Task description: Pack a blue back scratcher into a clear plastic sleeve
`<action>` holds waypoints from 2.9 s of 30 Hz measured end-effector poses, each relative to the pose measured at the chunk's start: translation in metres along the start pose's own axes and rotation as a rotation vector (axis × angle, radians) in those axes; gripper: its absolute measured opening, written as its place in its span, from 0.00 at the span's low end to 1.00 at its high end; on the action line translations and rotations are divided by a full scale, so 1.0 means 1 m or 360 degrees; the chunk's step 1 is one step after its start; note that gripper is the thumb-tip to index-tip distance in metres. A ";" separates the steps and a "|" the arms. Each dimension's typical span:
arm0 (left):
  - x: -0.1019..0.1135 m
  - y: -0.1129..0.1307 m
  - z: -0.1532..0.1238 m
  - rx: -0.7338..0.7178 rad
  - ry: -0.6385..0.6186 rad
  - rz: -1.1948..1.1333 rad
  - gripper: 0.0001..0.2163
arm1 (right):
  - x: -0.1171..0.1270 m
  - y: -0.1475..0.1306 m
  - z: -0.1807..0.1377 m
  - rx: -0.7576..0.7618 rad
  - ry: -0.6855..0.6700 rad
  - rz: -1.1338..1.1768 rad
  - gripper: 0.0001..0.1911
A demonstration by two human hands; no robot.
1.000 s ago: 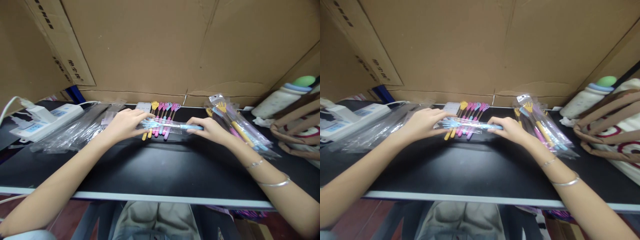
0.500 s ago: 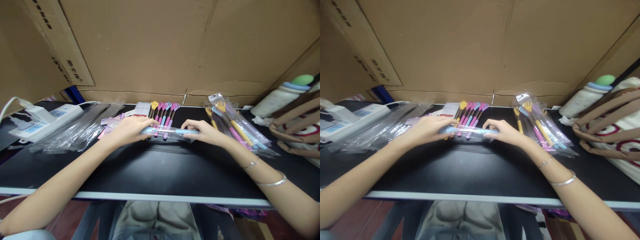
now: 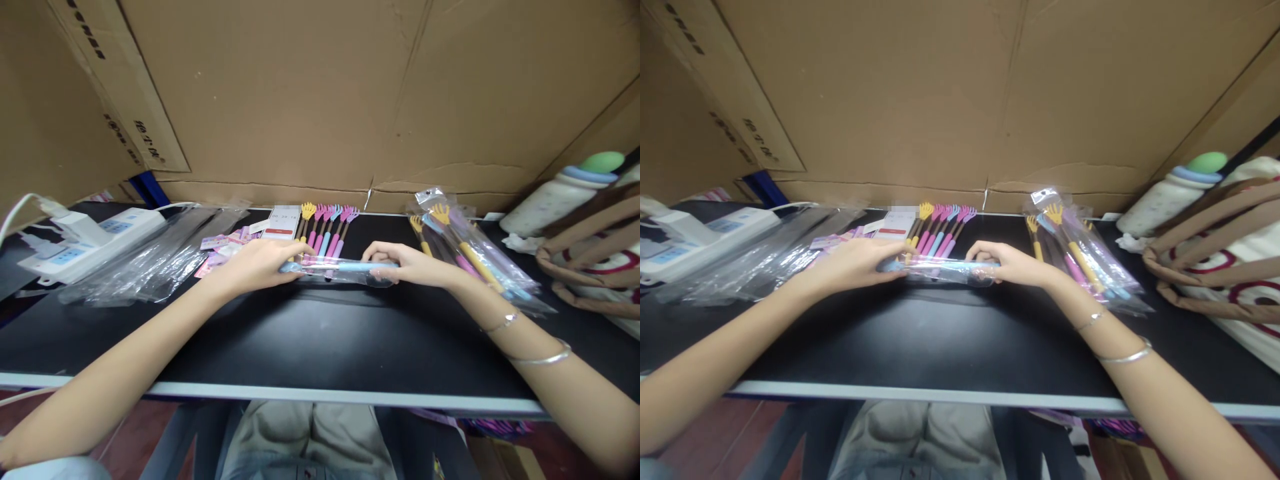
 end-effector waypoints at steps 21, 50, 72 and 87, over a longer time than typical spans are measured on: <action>-0.003 -0.016 0.001 0.0032 -0.0077 -0.0460 0.16 | 0.009 -0.018 -0.012 0.0125 -0.0110 0.0741 0.21; -0.016 0.001 0.001 0.0008 -0.0113 -0.0434 0.14 | -0.023 -0.012 -0.005 0.0117 -0.0281 0.0705 0.26; -0.021 0.007 0.001 0.0063 -0.0221 -0.0827 0.17 | -0.014 -0.019 0.006 0.0184 0.0186 0.0890 0.19; 0.021 0.009 0.003 0.0070 0.0231 -0.0597 0.10 | 0.003 -0.031 -0.002 0.0292 0.0371 0.0677 0.19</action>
Point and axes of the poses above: each hand's wrist, its own z-axis towards the middle knuckle, its own x-axis out of the back of the hand, y = z × x, the point moved 9 cm from there along z, towards the middle knuckle, and after that the axes turned 7 degrees about -z, right-handed, at the moved point
